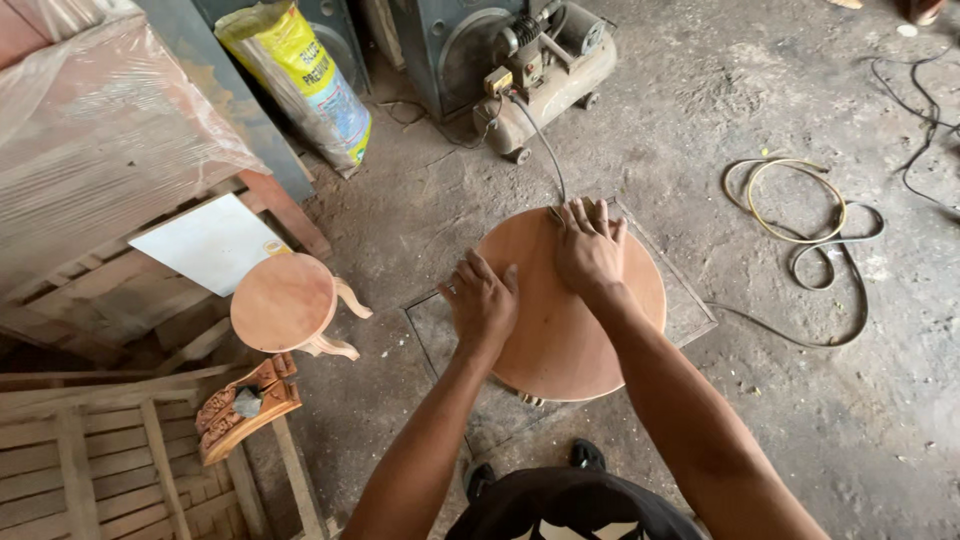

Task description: The person sands a wooden stool frame and then a round wooden stool seat using a sanding block. The person holds the stool frame with one hand and sands the legs and curved supports with the other. The person then places the seat on the stool and sands the top surface.

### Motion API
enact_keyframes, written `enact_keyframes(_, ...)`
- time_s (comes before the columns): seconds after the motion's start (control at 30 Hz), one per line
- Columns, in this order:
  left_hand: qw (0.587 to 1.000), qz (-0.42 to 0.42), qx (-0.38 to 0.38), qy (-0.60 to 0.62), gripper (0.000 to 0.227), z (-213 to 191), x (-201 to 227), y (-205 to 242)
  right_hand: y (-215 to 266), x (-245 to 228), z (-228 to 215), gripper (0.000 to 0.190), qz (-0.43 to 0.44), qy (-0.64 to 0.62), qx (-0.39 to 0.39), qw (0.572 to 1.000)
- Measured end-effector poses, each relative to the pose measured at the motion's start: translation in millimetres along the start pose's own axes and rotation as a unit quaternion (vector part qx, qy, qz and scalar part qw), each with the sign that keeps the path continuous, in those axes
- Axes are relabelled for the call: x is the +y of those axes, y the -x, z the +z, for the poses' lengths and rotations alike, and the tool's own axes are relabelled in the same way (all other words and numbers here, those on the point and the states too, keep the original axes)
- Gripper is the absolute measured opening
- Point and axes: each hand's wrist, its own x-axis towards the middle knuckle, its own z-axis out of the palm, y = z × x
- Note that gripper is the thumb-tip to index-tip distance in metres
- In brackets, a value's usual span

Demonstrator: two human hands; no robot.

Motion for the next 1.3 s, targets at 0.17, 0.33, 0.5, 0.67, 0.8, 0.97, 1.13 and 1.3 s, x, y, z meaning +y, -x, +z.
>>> enact_keyframes(0.17,0.999,0.012,0.028,-0.024,0.078,0,-1,0,101,-3,-3,0.051,-0.087,0.003,-0.030,0.996)
enact_keyframes(0.33,1.000,-0.004,0.026,-0.002,0.074,4,2,-7,33,10,18,0.051,-0.041,-0.014,0.001,0.999)
enact_keyframes(0.5,1.000,0.002,0.023,-0.002,0.075,-2,2,-1,72,9,-4,0.047,-0.025,-0.009,-0.039,0.999)
enact_keyframes(0.67,1.000,0.009,0.005,-0.016,0.074,2,1,-2,4,11,2,0.049,0.036,-0.007,-0.036,0.999)
enact_keyframes(0.8,1.000,0.010,0.017,0.010,0.071,-5,5,1,49,3,2,0.052,0.018,0.002,-0.047,0.999)
enact_keyframes(0.97,0.999,0.006,-0.028,0.016,0.071,-7,3,2,3,15,1,0.056,0.045,0.011,-0.056,0.997)
enact_keyframes(1.13,0.999,-0.007,-0.035,0.017,0.071,-10,8,-6,37,4,-3,0.057,0.021,0.016,-0.053,0.998)
enact_keyframes(1.3,0.997,-0.021,-0.053,0.050,0.072,0,1,-1,-11,13,4,0.059,0.040,0.042,-0.058,0.997)
